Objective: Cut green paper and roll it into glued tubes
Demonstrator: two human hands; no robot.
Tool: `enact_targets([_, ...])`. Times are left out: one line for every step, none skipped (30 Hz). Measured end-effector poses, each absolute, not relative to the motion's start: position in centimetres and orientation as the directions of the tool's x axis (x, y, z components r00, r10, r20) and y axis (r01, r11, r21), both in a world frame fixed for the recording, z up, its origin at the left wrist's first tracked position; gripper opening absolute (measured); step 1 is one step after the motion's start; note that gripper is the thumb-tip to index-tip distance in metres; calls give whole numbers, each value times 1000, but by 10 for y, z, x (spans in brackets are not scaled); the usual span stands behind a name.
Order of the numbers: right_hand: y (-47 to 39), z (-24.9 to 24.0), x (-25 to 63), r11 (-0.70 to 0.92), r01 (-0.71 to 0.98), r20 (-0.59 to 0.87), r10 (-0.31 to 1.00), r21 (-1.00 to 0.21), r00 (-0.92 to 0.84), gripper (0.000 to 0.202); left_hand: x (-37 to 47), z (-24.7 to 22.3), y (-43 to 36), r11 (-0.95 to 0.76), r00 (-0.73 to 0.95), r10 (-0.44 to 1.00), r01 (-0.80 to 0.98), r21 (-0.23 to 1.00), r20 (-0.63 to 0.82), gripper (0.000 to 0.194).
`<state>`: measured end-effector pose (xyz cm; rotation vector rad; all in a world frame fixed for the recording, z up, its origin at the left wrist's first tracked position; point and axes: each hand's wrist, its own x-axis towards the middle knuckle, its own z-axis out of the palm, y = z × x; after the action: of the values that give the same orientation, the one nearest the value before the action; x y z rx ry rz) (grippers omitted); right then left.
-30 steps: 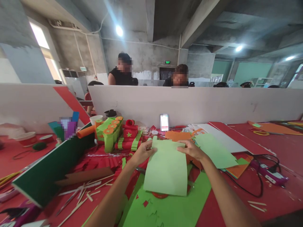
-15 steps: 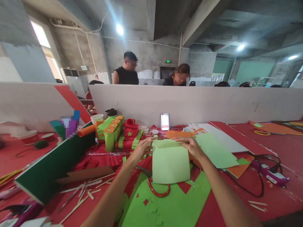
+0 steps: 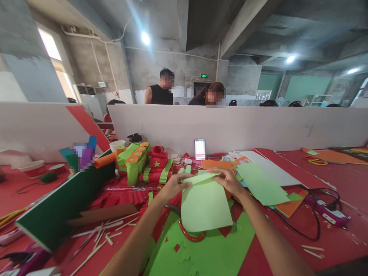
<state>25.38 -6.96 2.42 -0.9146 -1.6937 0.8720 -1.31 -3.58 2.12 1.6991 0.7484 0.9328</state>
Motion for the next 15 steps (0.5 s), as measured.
enact_targets([-72, 26, 253, 420, 120, 388, 894, -900, -224, 40, -13, 21, -35, -282, 488, 842, 35, 959, 230, 40])
enact_targets([-74, 27, 253, 376, 64, 353, 907, -924, -231, 51, -13, 21, -34, -275, 467, 853, 23, 961, 233, 39])
enact_targets([-76, 28, 252, 333, 15, 319, 914, -943, -250, 61, -14, 22, -34, -275, 447, 861, 11, 961, 241, 38])
enact_targets([-78, 29, 252, 295, -19, 289, 916, -955, -277, 68, -14, 22, -33, -281, 433, 865, 0, 960, 253, 36])
enact_targets([-80, 29, 251, 267, -35, 265, 917, -963, -300, 72, -14, 22, -33, -296, 424, 864, -5, 955, 270, 35])
enact_targets([-81, 30, 251, 249, -35, 247, 916, -968, -315, 74, -14, 23, -32, -319, 423, 858, -3, 948, 290, 34])
enact_targets([-82, 31, 251, 244, -23, 239, 917, -969, -320, 74, -14, 23, -32, -345, 429, 849, 6, 939, 309, 32])
enact_targets([-83, 31, 251, 252, -8, 242, 916, -968, -320, 74, -13, 22, -32, -372, 436, 838, 21, 928, 327, 31])
enact_targets([-83, 32, 251, 269, 1, 254, 912, -963, -322, 72, -12, 22, -32, -398, 442, 829, 37, 916, 342, 29])
enact_targets([-83, 32, 252, 290, 3, 273, 905, -957, -327, 69, -11, 21, -33, -421, 446, 822, 59, 905, 354, 28])
enact_targets([-83, 32, 252, 315, 3, 297, 896, -949, -331, 64, -10, 21, -33, -443, 449, 817, 87, 892, 362, 27])
enact_targets([-82, 32, 253, 339, 7, 318, 888, -941, -334, 59, -10, 20, -34, -466, 451, 813, 122, 876, 370, 26])
enact_targets([-81, 32, 253, 360, 19, 334, 882, -933, -332, 54, -9, 20, -35, -495, 453, 806, 162, 854, 381, 25])
enact_targets([-80, 32, 253, 377, 43, 344, 881, -925, -324, 48, -9, 20, -36, -528, 457, 796, 206, 824, 397, 24])
enact_targets([-78, 32, 253, 391, 76, 351, 884, -917, -311, 42, -9, 20, -36, -564, 462, 783, 247, 788, 416, 23])
